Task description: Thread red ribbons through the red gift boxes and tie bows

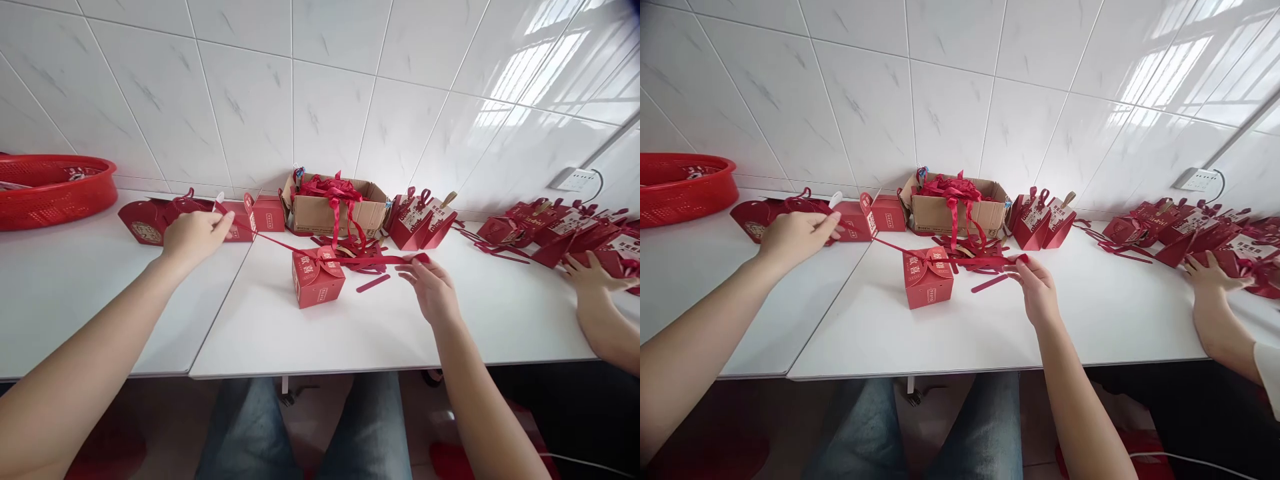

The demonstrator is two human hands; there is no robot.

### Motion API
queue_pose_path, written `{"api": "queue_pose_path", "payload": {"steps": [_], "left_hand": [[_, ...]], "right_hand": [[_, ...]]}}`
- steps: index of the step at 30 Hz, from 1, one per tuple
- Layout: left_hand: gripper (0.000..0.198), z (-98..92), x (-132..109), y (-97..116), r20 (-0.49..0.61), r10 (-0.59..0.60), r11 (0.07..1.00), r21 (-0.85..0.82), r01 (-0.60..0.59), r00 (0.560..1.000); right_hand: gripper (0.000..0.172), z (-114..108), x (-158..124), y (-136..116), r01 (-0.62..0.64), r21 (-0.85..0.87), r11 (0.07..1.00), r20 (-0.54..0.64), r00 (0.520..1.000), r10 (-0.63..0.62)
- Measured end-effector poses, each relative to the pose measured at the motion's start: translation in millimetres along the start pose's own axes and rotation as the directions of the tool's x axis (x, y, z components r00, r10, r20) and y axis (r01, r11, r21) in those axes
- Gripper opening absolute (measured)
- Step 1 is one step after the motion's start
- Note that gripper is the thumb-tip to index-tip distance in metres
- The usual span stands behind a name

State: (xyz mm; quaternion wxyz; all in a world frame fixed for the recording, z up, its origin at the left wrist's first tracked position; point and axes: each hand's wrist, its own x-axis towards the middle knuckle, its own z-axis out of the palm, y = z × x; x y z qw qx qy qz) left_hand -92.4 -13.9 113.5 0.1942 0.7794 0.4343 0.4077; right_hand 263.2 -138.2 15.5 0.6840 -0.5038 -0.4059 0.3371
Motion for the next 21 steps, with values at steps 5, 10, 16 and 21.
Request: {"api": "queue_pose_path", "payload": {"steps": [5,10,16,21], "left_hand": [[0.029,17.2,-10,-6,-0.097,-0.028,0.972,0.228,0.05,0.995],[0.03,62.0,-18,-6,0.099,0.031,0.997,0.072,-0.038,0.995],[0.03,110.0,-20,-13,0.168,-0.003,0.994,-0.104,0.021,0.986],[0.026,121.4,-30,-22,0.096,-0.008,0.973,-0.227,0.03,0.995]], "right_hand": [[0.043,8,11,-6,0.134,-0.237,0.962,-0.25,0.949,-0.194],[0.031,51,26,-23,0.485,-0.378,0.789,0.33,0.866,-0.375],[0.062,104,37,16,0.39,-0.295,0.872,0.592,0.791,-0.153],[0.055,103,36,37,0.423,-0.291,0.858,0.625,0.763,-0.164]]}}
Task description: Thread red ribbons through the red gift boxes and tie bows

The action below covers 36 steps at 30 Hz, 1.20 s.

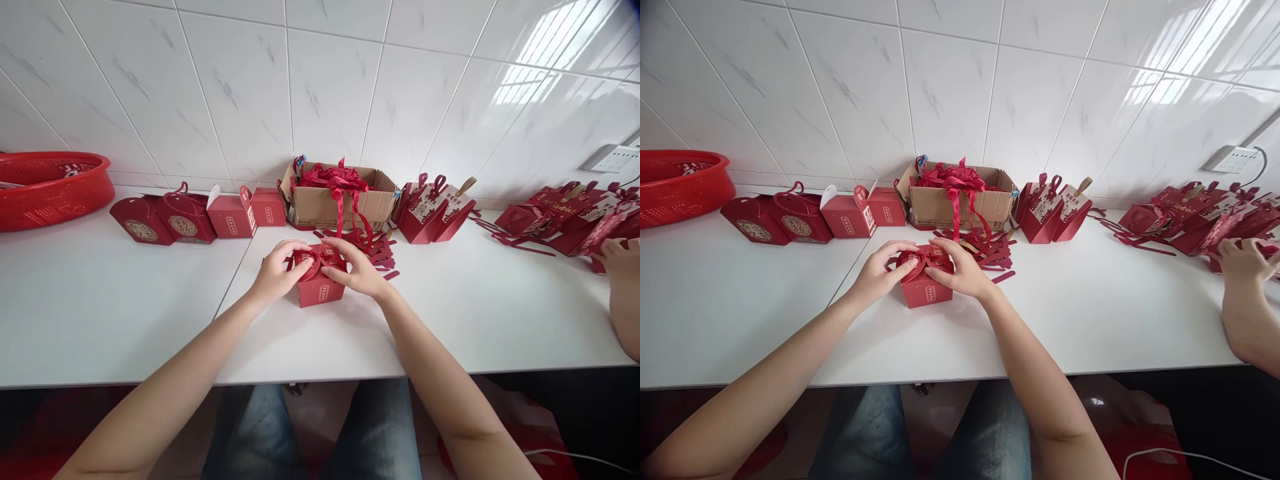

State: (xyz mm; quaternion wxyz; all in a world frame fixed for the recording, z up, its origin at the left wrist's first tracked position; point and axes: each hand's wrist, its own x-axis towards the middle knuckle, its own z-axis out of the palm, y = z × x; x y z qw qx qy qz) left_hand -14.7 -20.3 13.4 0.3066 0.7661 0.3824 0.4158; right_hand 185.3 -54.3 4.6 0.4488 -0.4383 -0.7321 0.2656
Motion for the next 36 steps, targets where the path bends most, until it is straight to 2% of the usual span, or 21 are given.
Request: {"api": "queue_pose_path", "payload": {"steps": [5,11,20,30,33,36], "left_hand": [[0.026,4.0,-7,1,-0.019,0.006,1.0,-0.017,-0.007,1.0],[0.024,4.3,-10,-1,-0.011,0.041,0.999,-0.019,-0.042,0.999],[0.019,6.7,-10,-2,0.001,0.079,0.996,0.031,-0.079,0.997],[0.018,3.8,-9,-1,0.034,0.063,0.998,0.005,-0.063,0.997],[0.018,3.0,-8,-4,0.034,0.031,0.998,-0.059,-0.029,0.999],[0.016,2.9,-8,-6,0.007,-0.038,0.989,-0.142,0.039,0.999]], "right_hand": [[0.05,-1,-6,-2,0.06,-0.03,0.998,-0.049,0.997,-0.061],[0.044,4,-10,-3,0.048,-0.113,0.992,-0.126,0.99,-0.062],[0.039,4,-11,-6,0.032,-0.063,0.997,-0.085,0.996,-0.038],[0.032,-2,-14,-6,0.034,-0.083,0.996,-0.028,0.999,-0.036],[0.024,-4,-14,-4,0.039,-0.096,0.995,-0.071,0.996,-0.046],[0.017,-4,-15,-2,0.023,-0.009,1.0,-0.122,0.992,-0.024]]}}
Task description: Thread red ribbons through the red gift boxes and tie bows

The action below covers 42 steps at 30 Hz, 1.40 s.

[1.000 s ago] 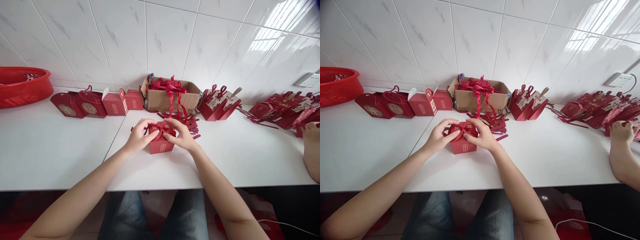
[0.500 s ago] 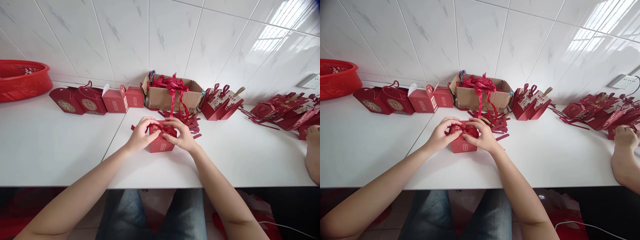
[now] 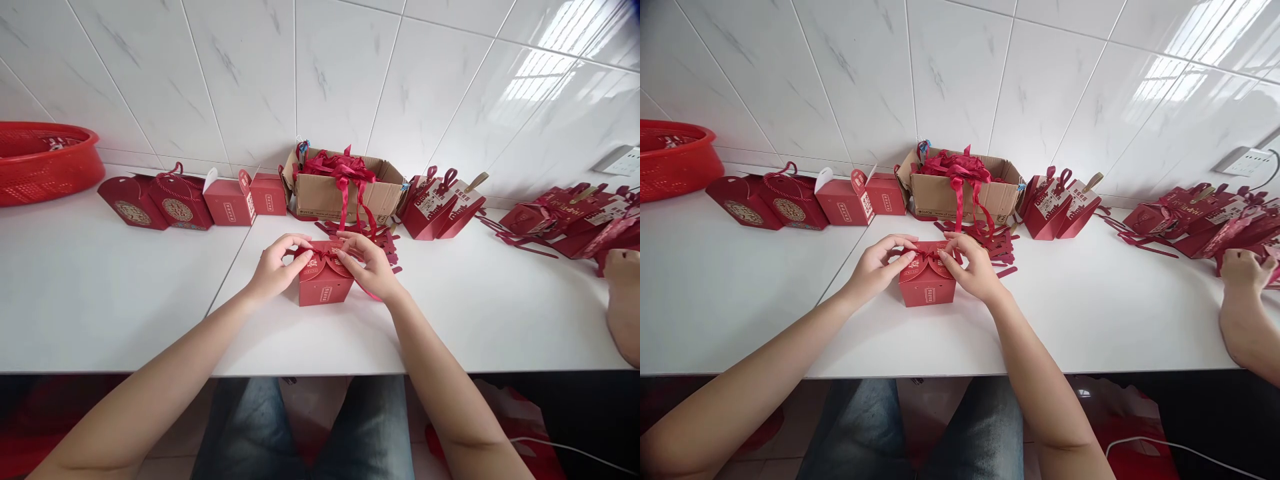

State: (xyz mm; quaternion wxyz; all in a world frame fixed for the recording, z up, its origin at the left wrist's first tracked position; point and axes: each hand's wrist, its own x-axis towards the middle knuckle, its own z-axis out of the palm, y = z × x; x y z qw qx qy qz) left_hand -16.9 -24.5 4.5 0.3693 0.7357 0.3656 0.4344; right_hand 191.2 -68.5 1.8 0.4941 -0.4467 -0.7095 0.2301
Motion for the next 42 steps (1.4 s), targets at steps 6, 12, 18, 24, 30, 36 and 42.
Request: {"api": "queue_pose_path", "payload": {"steps": [6,12,18,24,30,36,42], "left_hand": [[0.019,-0.5,-2,4,-0.011,-0.066,0.996,-0.056,0.066,0.998],[0.018,-3.1,0,4,-0.006,-0.046,0.996,-0.079,0.045,0.999],[0.018,-4.8,1,4,0.003,-0.033,0.998,-0.046,0.034,0.999],[0.018,-6.6,-3,1,-0.005,-0.001,1.0,-0.017,0.001,1.0],[0.016,-6.5,-3,0,0.005,0.022,1.0,-0.021,-0.022,1.0],[0.014,-7.2,-3,-2,0.006,0.021,1.0,0.015,-0.021,1.0],[0.013,-7.7,-4,-4,0.025,0.041,0.999,0.027,-0.042,0.999]], "right_hand": [[0.02,-3,1,3,-0.014,-0.018,1.0,-0.013,1.0,0.014],[0.018,-11,3,2,0.054,-0.125,0.991,0.031,0.998,-0.051],[0.022,-12,3,3,0.018,-0.114,0.993,0.007,1.0,-0.017],[0.048,-15,5,-3,-0.507,0.079,0.859,0.034,0.862,0.506],[0.071,-24,6,-4,-0.67,0.035,0.742,0.275,0.72,0.637],[0.044,-39,3,-16,-0.471,0.067,0.879,0.398,0.821,0.409],[0.043,-40,1,-12,-0.456,0.238,0.858,0.452,0.833,0.317]]}}
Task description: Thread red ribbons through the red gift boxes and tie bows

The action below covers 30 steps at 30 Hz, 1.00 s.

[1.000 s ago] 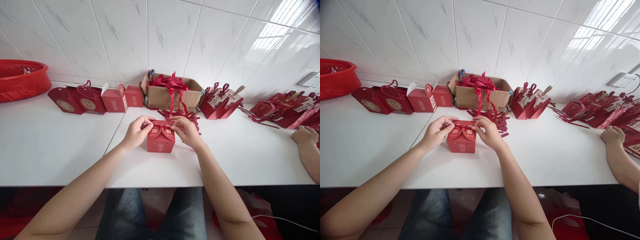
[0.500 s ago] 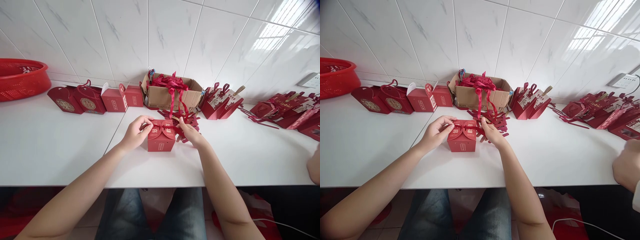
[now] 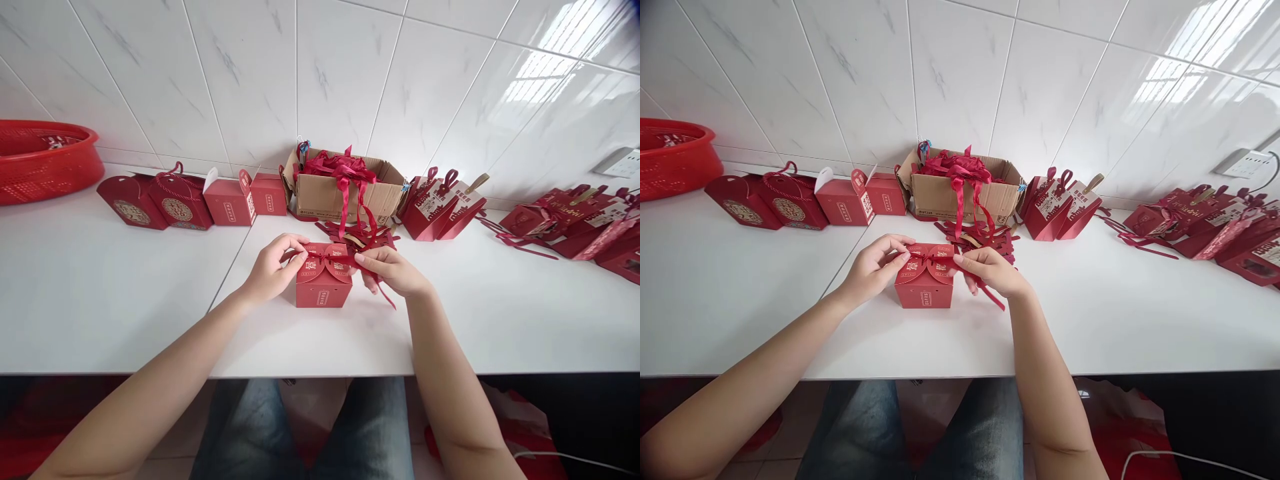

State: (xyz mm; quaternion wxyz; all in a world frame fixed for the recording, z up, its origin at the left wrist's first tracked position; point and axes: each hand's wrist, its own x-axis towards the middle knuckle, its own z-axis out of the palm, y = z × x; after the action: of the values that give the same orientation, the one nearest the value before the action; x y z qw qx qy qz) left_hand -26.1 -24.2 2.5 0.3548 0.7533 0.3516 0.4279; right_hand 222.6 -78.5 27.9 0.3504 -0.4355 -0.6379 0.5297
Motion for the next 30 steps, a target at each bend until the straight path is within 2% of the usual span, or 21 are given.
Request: {"api": "queue_pose_path", "payload": {"steps": [3,6,11,14,16,18,20,22,24,27,29,30], "left_hand": [[0.014,0.9,0,0,0.01,0.008,1.0,0.0,-0.008,1.0],[0.013,2.0,0,1,0.022,0.02,1.0,0.004,-0.02,1.0],[0.014,2.7,-1,0,0.037,0.021,1.0,0.006,-0.021,0.999],[0.013,-0.5,0,3,0.038,0.041,0.999,0.034,-0.043,0.998],[0.013,-4.3,4,9,0.043,0.072,0.994,0.081,-0.075,0.996],[0.015,-7.1,11,19,0.043,0.098,0.987,0.124,-0.102,0.994],[0.02,-6.3,20,30,0.071,0.113,0.981,0.15,-0.123,0.991],[0.025,-1.2,29,42,0.176,0.123,0.971,0.182,-0.156,0.977],[0.029,6.9,37,51,0.29,0.125,0.955,0.225,-0.194,0.949],[0.023,18.5,44,59,0.355,0.106,0.921,0.317,-0.226,0.929],[0.018,23.8,44,60,0.328,0.103,0.902,0.368,-0.228,0.939],[0.018,26.0,43,60,0.305,0.112,0.896,0.381,-0.229,0.946]], "right_hand": [[0.032,3,2,4,0.08,0.128,0.989,-0.018,0.997,-0.078],[0.027,7,4,4,0.143,0.155,0.978,-0.065,0.989,-0.134],[0.022,9,3,3,0.226,0.113,0.968,-0.194,0.96,-0.202],[0.021,9,1,2,0.22,0.111,0.969,-0.249,0.95,-0.187],[0.023,10,1,1,0.195,0.046,0.98,-0.264,0.948,-0.177],[0.022,12,1,1,0.212,-0.088,0.973,-0.296,0.927,-0.229],[0.018,14,2,2,0.288,-0.305,0.908,-0.335,0.86,-0.385],[0.019,15,4,4,0.355,-0.539,0.764,-0.337,0.74,-0.582],[0.025,15,7,7,0.366,-0.698,0.615,-0.309,0.621,-0.721],[0.03,13,10,11,0.33,-0.805,0.493,-0.303,0.486,-0.82],[0.031,12,12,14,0.26,-0.853,0.452,-0.327,0.408,-0.852],[0.032,12,13,14,0.215,-0.869,0.446,-0.345,0.384,-0.857]]}}
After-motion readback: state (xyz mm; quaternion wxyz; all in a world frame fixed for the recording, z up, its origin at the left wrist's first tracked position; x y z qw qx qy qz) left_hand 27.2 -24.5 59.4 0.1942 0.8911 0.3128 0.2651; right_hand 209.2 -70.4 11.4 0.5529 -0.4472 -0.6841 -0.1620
